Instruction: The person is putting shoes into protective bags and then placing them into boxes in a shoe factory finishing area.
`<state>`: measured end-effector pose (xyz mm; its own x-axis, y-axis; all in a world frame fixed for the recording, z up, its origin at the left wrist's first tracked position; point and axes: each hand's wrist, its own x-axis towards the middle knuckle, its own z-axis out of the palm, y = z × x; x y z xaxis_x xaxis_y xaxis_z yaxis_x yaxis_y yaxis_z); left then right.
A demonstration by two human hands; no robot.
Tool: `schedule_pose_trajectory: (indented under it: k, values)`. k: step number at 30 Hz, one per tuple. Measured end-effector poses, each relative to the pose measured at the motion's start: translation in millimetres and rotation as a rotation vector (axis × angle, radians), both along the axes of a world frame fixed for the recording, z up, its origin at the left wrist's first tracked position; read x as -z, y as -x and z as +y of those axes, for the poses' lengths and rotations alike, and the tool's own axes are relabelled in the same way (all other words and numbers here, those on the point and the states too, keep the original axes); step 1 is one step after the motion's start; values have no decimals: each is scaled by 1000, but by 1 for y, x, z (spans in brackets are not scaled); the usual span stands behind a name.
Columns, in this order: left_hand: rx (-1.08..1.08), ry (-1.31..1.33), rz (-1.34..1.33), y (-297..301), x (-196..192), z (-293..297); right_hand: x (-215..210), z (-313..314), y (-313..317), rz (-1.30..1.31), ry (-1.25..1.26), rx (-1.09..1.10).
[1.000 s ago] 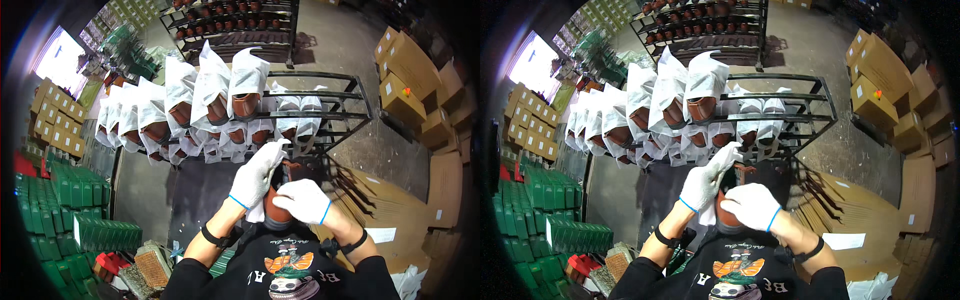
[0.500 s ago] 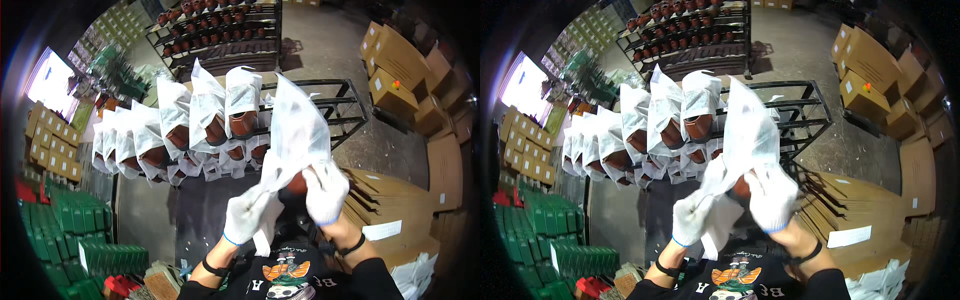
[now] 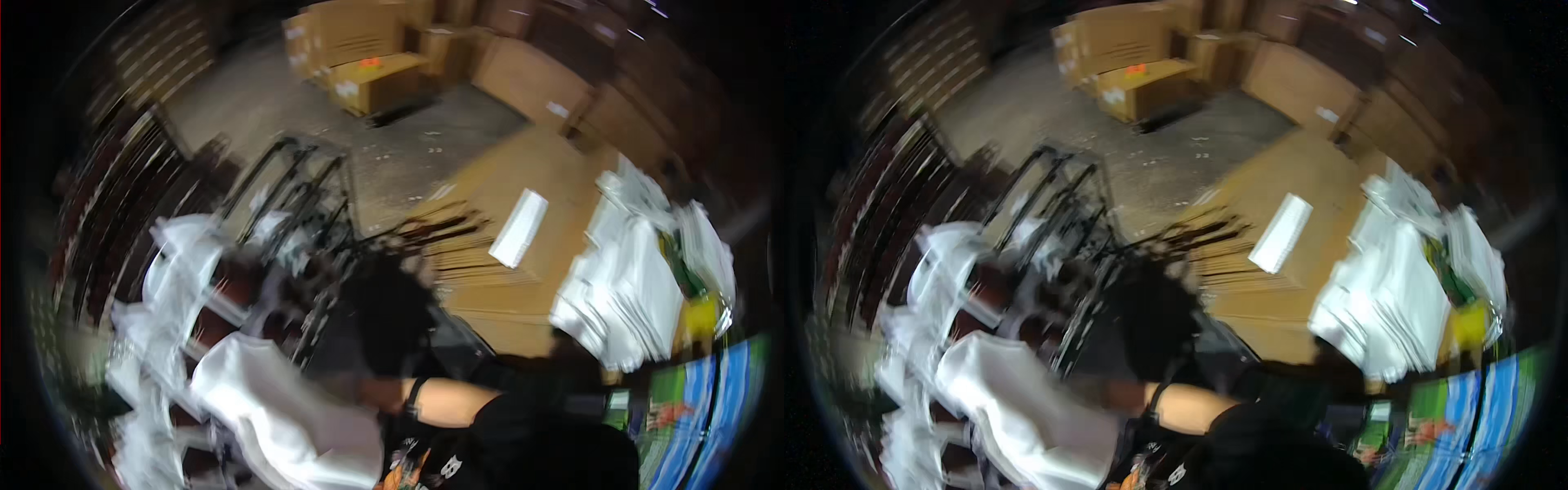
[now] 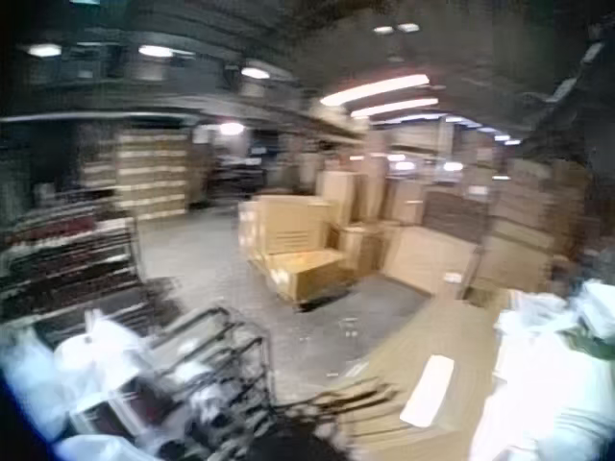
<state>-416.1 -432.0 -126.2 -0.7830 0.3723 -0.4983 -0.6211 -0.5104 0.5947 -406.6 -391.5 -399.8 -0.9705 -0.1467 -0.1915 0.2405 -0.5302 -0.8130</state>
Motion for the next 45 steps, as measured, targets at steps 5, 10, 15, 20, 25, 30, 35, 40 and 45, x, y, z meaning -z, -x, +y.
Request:
schedule_pose_trajectory:
  k: [5, 10, 15, 20, 25, 30, 35, 40, 45]
  values:
    - [447, 105, 155, -42, -17, 104, -38, 124, -74, 19, 315, 482]
    - [598, 184, 405, -80, -42, 176, -195, 260, -307, -20, 74, 1397]
    - [1011, 178, 1830, -202, -79, 311, -334, 278, -597, -533, -1076, 2016]
    - [1553, -485, 462, -424, -80, 478, -336, 301, -764, -1568, -1620, 2259]
    - [1779, -310, 876, -511, 30, 570, -259, 345, -848, -1948, -1349, 2157]
    - [1624, -273, 1067, -524, 62, 565, -259, 344, -865, -1905, -848, 2103]
    - [1717, -194, 1418, -535, 46, 574, -267, 324, -911, -1941, -743, 2018]
    - [1835, -165, 1434, -469, 27, 536, -248, 335, -852, -2183, -1651, 1974]
    - [1108, -84, 1534, -266, 81, 395, -274, 391, -552, -491, -1287, 2249]
